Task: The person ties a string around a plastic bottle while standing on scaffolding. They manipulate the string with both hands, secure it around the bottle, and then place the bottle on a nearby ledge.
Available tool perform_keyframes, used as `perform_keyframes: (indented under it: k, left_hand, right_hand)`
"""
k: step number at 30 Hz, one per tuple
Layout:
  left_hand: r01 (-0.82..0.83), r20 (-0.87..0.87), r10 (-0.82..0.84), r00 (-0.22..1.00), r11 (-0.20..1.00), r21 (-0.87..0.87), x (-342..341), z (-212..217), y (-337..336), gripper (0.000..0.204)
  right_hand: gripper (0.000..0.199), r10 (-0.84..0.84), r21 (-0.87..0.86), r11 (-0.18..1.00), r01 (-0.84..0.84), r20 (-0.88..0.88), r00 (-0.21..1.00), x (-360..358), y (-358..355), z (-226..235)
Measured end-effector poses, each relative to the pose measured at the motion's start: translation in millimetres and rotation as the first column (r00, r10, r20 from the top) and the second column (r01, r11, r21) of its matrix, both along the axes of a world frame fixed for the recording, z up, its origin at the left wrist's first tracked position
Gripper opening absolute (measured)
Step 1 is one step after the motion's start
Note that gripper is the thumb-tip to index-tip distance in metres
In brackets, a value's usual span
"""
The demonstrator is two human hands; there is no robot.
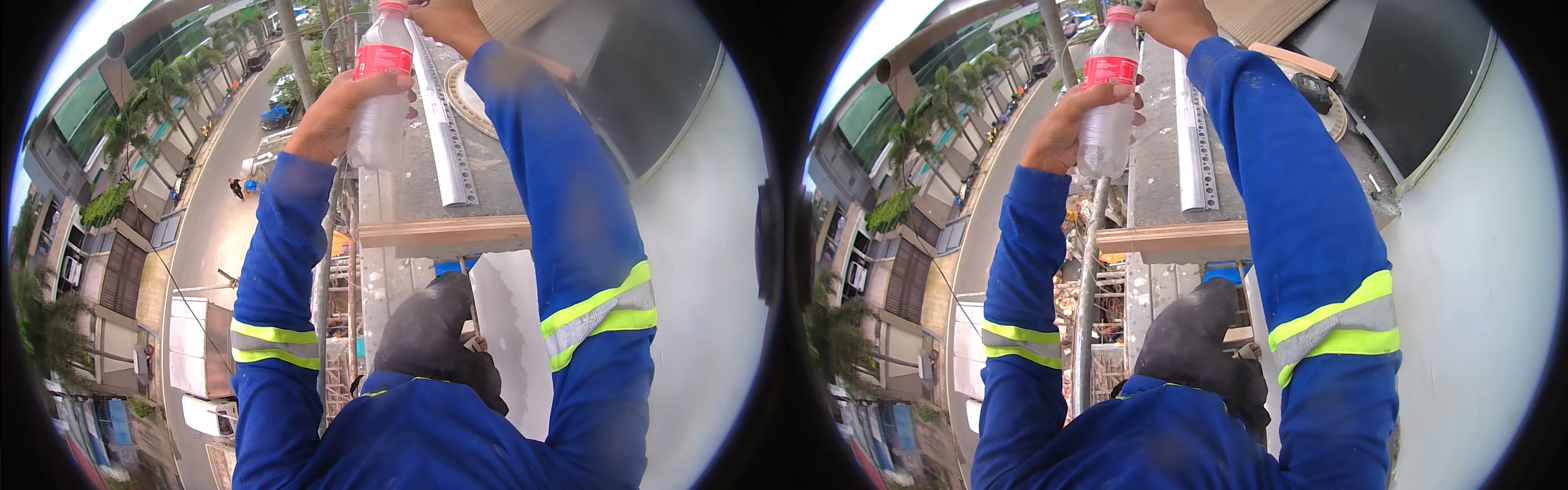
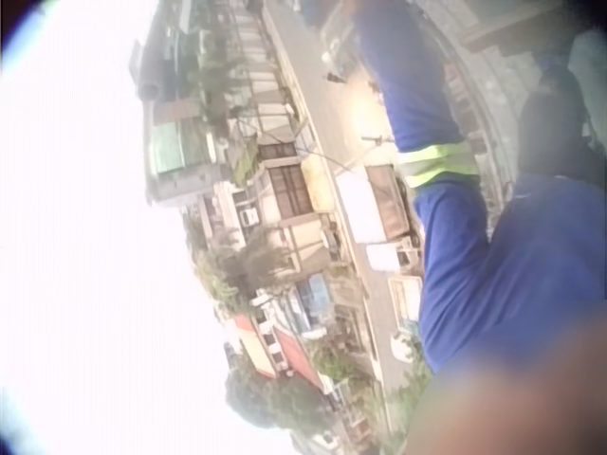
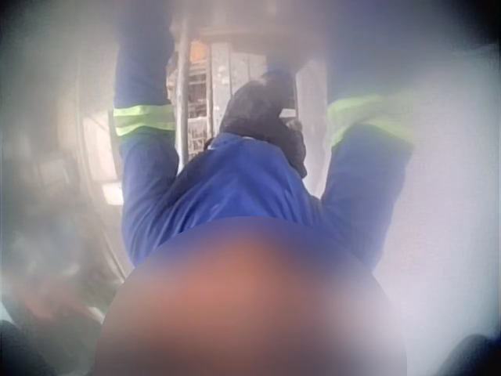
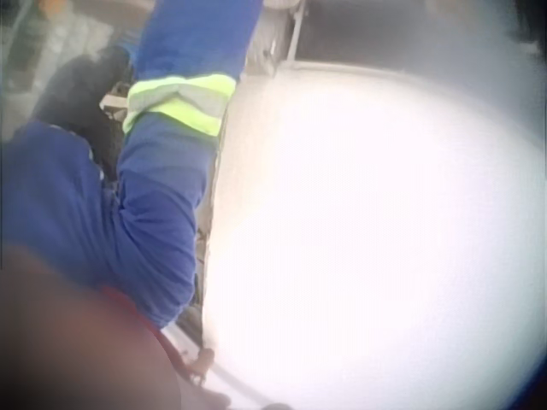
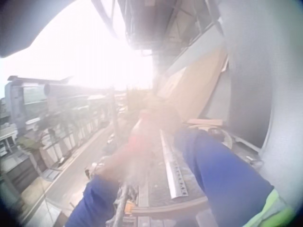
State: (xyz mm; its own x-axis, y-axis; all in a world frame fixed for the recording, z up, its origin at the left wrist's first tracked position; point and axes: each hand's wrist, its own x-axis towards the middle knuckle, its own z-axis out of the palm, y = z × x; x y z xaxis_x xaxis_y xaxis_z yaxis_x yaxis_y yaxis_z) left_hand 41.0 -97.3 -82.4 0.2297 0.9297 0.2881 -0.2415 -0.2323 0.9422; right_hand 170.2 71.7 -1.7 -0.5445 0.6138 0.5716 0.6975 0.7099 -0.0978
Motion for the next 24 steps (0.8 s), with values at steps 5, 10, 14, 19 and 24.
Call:
perform_keyframes:
  k: [5,10,14,19,24]
  left_hand:
    - [-0.225,-0.228,0.208,0.951,0.973,-0.054,12,-18,46,0.034]
    - [-0.305,-0.258,0.253,0.932,0.935,-0.183,24,-48,76,0.039]
    - [-0.134,-0.122,0.104,0.987,0.953,-0.273,19,-61,98,0.044]
    - [-0.114,-0.218,0.049,0.975,0.948,-0.298,11,-62,121,0.047]
    - [-0.105,-0.285,0.028,0.958,0.960,-0.259,7,-62,141,0.045]
  right_hand:
    - [0.035,-0.019,0.120,0.991,0.062,-0.327,0.945,127,-115,-10]
    - [0.036,-0.099,-0.076,0.995,0.069,-0.544,0.833,244,-284,-75]
    - [0.033,-0.438,-0.147,0.894,0.423,-0.478,0.761,305,-371,-132]
    - [0.025,-0.625,0.240,0.656,0.716,-0.358,0.693,390,-451,-120]
    - [0.019,-0.675,0.582,0.479,0.657,-0.235,0.699,456,-492,-80]
